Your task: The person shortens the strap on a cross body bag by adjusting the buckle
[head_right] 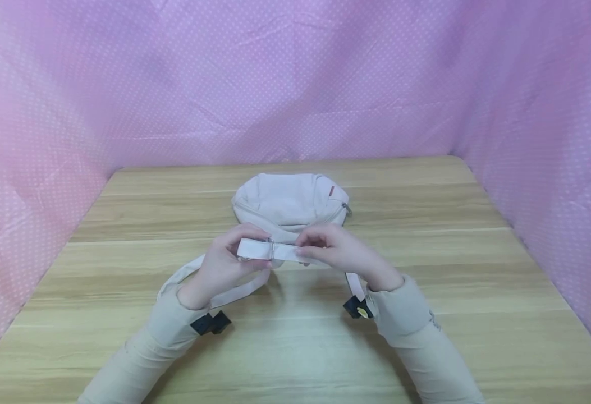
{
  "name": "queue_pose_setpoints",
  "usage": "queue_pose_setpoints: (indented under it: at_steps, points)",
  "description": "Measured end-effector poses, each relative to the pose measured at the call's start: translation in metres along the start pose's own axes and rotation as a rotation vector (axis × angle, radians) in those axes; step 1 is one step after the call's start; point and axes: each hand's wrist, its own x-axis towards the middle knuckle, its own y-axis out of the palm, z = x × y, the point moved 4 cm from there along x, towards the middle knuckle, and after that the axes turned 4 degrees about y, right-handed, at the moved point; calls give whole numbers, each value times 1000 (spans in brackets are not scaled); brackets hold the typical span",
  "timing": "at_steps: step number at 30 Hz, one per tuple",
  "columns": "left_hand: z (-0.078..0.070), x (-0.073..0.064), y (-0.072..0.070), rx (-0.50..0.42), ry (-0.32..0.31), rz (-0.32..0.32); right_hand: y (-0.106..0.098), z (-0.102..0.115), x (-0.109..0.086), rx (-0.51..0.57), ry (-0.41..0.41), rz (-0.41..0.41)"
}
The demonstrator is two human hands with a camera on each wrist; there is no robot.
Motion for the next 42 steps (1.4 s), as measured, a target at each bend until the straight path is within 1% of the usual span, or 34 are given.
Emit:
queue_pose_setpoints:
  at_steps: [3,6,11,15,17,19,23,25,28,31,34,36,38,41,42]
  points:
    - [0,0,0,11,8,3,0,2,2,-1,-14,-44]
    - [0,0,1,35,14,11,3,6,5,19,-25,-76]
    - [1,0,2,88,12,11,10,15,7,72,-47,-97]
    - [3,0,2,102,28,16,15,22,9,99,-65,-120]
    - [3,0,2,98,36,18,17,25,9,102,-75,-134]
    - [4,1,2,91,42,21,18,28,10,81,-92,-159]
    - [4,3,3,80,34,27,18,33,9,50,-114,-217]
    - [4,3,4,85,12,32,18,34,9,45,-121,-244]
    - [5,3,4,77,-42,48,16,34,10,57,-133,-281]
    - [7,2,4,42,-126,47,13,31,10,83,-124,-323]
    - [12,1,0,17,-203,21,8,27,9,132,-88,-350]
    - [17,-1,-2,31,-244,16,4,24,8,181,-36,-355]
    - [21,-3,-2,70,-268,32,1,21,8,228,12,-361]
    - [27,-6,0,122,-302,82,-4,21,8,261,36,-374]
    - [28,-7,1,133,-309,98,-6,21,8,262,28,-382]
